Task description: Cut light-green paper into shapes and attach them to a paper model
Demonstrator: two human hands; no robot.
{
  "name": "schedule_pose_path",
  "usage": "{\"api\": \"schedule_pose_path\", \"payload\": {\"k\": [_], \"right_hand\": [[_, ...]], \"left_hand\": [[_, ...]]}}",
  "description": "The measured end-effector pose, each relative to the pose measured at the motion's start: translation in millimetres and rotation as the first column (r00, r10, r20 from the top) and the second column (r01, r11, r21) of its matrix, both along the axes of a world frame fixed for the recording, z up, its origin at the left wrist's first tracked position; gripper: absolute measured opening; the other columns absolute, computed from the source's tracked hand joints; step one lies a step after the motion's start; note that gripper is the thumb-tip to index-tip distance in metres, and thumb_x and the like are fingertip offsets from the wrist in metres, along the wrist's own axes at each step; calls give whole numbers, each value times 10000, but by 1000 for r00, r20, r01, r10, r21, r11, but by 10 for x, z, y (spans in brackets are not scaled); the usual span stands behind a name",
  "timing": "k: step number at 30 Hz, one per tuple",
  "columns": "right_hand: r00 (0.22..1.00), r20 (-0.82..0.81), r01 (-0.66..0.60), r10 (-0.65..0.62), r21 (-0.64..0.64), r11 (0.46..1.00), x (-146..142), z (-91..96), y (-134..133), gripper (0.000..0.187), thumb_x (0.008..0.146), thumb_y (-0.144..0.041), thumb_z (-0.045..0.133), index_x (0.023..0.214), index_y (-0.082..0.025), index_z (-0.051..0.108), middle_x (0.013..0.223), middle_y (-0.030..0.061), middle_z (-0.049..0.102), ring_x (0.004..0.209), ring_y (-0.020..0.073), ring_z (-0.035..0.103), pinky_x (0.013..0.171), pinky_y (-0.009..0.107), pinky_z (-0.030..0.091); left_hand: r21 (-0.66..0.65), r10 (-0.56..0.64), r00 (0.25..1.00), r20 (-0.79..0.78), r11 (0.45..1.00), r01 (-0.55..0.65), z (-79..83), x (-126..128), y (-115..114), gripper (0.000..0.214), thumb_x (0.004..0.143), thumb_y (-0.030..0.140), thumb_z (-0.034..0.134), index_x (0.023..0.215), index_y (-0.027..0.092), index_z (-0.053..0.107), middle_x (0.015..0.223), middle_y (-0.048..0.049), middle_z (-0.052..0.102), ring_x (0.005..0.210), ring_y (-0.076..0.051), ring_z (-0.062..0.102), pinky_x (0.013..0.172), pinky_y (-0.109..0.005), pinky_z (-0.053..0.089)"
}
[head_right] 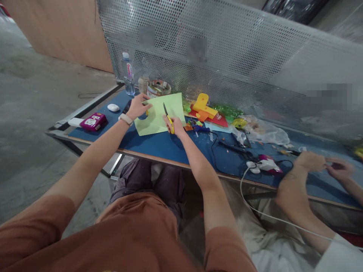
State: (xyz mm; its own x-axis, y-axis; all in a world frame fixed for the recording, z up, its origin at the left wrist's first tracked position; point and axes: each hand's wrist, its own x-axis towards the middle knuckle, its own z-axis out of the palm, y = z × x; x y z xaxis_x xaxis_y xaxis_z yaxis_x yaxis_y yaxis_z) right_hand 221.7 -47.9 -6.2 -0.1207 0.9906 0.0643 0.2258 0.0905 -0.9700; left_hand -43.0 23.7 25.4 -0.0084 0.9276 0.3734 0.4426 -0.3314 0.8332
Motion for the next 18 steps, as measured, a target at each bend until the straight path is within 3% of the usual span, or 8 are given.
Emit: {"api": "schedule_pose_path", "payload": {"k": [6,13,18], "right_hand": [[1000,29,4,-4,3,1000,9,-86,51,832,952,-912,1027,688,-272,565,516,-29,587,388,97,532,392,212,439],[999,44,-7,8,-8,1000,22,-90,63,827,992,-910,997,702,-259,577,531,-13,607,394,94,543,404,202,445],[999,44,-11,12,-10,1000,35,-100,68,833,974,-925,1002,698,-250,600,532,-7,614,398,103,562,413,213,458]], "left_hand": [[24,-10,991,-132,1000,13,1,35,2,199,971,183,865,970,249,677,1008,-95,721,1222,-373,780,1273,-524,615],[49,-85,984,-154,994,93,-20,24,-42,98,1065,226,795,1120,238,714,958,-97,749,1086,-345,787,1074,-449,649],[52,-114,977,-182,991,125,-34,30,-21,65,1088,214,778,1087,226,714,866,-50,702,963,-293,778,1063,-431,651]]}}
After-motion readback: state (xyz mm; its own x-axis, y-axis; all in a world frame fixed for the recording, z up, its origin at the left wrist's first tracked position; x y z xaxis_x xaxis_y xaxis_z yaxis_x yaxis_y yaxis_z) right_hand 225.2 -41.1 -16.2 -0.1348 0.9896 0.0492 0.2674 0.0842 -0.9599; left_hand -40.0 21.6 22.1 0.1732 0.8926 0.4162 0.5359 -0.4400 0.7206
